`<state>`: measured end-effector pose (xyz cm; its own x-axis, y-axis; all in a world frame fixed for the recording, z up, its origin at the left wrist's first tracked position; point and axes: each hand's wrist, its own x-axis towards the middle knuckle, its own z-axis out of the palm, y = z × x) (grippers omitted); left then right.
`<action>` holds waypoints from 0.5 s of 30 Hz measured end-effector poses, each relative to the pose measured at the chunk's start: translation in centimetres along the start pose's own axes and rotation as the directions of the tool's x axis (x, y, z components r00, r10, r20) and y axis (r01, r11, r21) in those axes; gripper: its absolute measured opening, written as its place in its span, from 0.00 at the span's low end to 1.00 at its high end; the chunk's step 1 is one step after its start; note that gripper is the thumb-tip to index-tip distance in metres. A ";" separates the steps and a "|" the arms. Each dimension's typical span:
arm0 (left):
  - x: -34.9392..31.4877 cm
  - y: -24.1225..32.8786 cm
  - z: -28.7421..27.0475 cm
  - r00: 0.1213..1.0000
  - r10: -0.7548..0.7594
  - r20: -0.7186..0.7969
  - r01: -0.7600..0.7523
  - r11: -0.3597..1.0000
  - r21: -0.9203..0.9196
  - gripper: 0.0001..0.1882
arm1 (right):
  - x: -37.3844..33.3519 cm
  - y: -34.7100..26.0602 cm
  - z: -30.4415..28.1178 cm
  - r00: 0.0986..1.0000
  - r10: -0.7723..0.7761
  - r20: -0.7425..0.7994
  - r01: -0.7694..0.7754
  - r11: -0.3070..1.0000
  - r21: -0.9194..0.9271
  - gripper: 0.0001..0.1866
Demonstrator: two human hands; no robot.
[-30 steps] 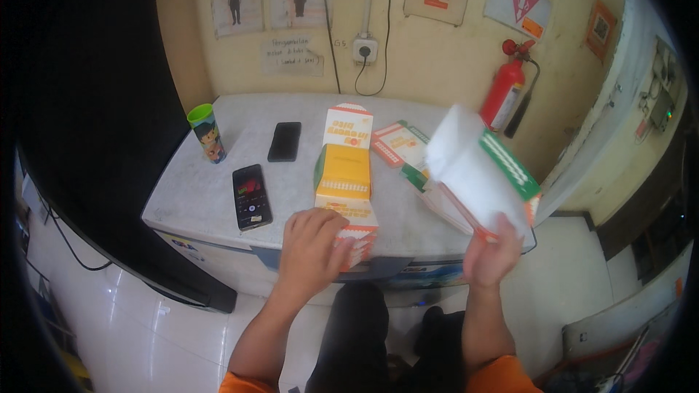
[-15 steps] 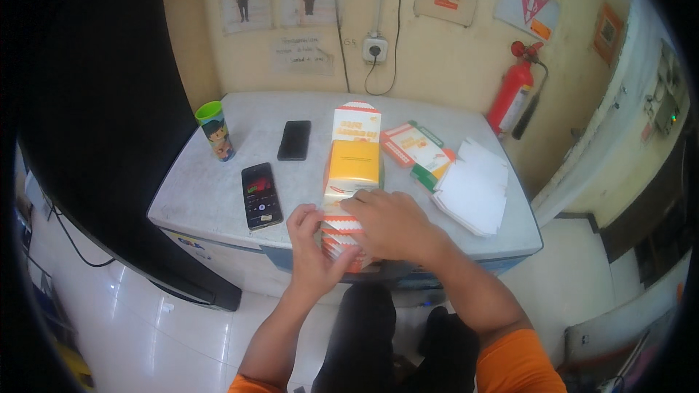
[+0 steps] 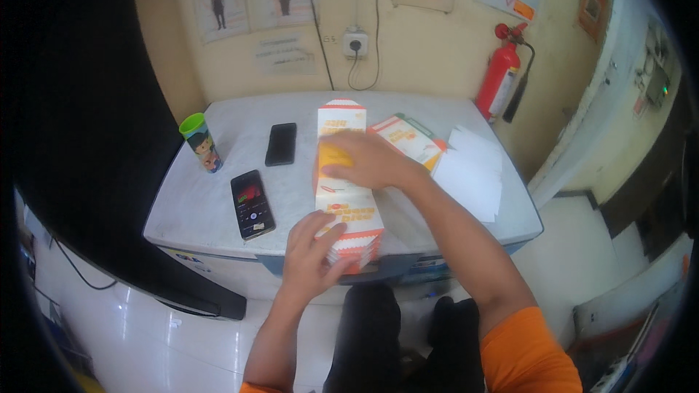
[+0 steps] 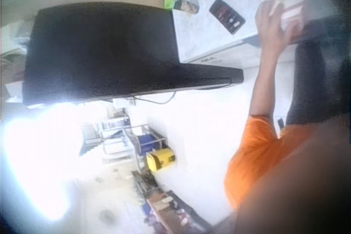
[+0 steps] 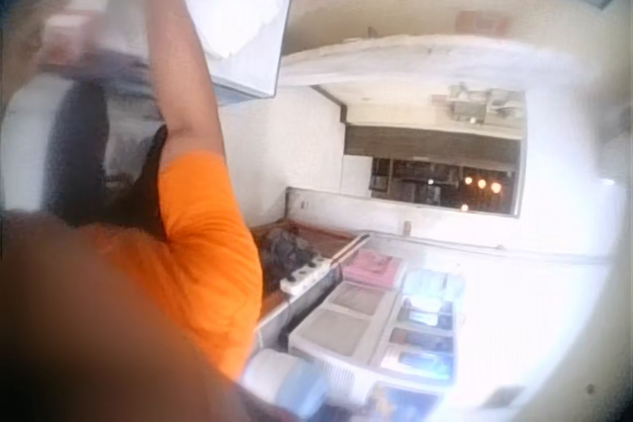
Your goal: The person assembles small cardboard boxes by folding flat pieces into shape and stacking them on a freezer. They handle each box one at a time, folding edges and tucking flaps to form the final box.
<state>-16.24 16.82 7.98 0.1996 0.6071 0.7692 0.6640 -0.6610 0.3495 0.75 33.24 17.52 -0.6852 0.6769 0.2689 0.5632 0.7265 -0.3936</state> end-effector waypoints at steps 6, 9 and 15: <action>0.1 0.6 -0.3 0.999 0.048 -0.003 -0.047 0.996 0.077 0.23 | 1.4 1.5 2.8 0.980 0.156 0.127 -0.154 0.988 -0.023 0.46; 0.2 1.8 -0.6 0.998 0.001 0.068 -0.010 0.993 0.119 0.21 | 0.0 0.8 3.2 0.991 0.129 0.040 -0.126 0.989 -0.074 0.43; 3.6 4.3 -2.1 0.974 -0.163 0.156 0.112 0.950 0.292 0.23 | -1.1 0.3 4.3 0.997 0.070 -0.036 -0.077 0.970 -0.229 0.39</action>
<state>-14.20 15.19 13.39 0.1985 0.7681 0.6087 0.8635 -0.4309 0.2621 -0.32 32.20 13.35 -0.6266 0.7302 0.2723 0.7051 0.6800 -0.2011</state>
